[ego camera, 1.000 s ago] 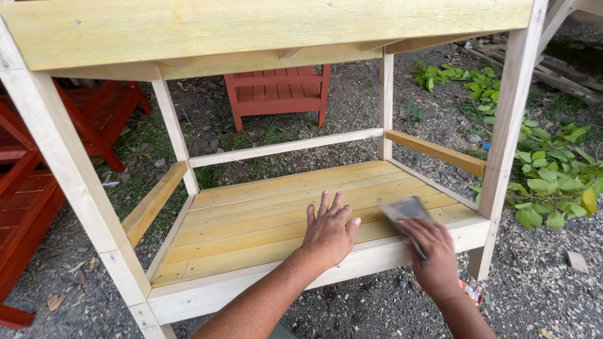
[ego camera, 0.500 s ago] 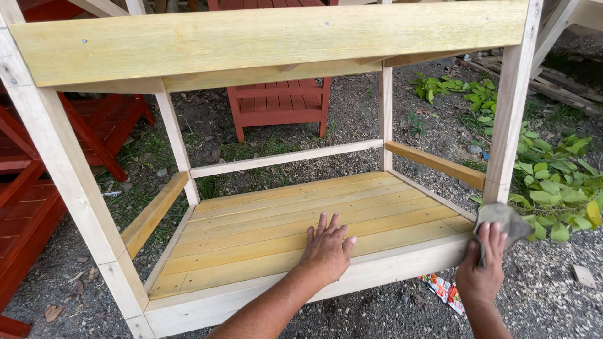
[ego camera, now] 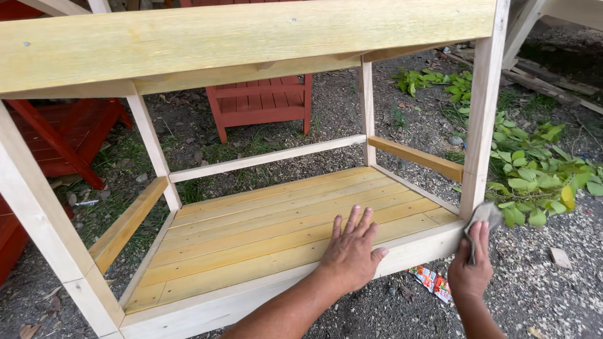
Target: The person sands the lower shelf and side frame of a light-colored wooden shelving unit using a sanding block. They move the block back and forth across the shelf surface and along the vertical and horizontal frame members to smooth the wood.
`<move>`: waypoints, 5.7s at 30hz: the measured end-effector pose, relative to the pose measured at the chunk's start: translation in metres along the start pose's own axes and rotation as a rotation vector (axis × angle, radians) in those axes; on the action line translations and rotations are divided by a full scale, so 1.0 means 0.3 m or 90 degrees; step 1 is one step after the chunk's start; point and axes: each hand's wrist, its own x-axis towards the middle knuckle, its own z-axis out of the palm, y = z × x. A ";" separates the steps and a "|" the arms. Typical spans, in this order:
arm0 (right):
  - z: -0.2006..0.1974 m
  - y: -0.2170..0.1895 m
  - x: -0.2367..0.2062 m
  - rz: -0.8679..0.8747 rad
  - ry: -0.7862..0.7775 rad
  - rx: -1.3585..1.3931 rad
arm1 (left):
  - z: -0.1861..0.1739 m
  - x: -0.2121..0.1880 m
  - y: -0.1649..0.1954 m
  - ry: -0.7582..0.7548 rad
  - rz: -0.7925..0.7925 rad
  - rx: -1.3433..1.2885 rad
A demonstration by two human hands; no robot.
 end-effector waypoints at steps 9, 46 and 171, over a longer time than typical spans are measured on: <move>0.120 -0.102 0.309 -0.212 0.047 0.007 | 0.045 0.038 0.017 0.004 -0.003 -0.013; 0.092 -0.043 -0.086 0.134 0.221 0.121 | 0.065 0.053 -0.003 0.002 -0.005 -0.044; 0.150 0.008 -0.146 0.520 0.064 0.199 | 0.088 0.062 -0.040 0.014 0.005 -0.049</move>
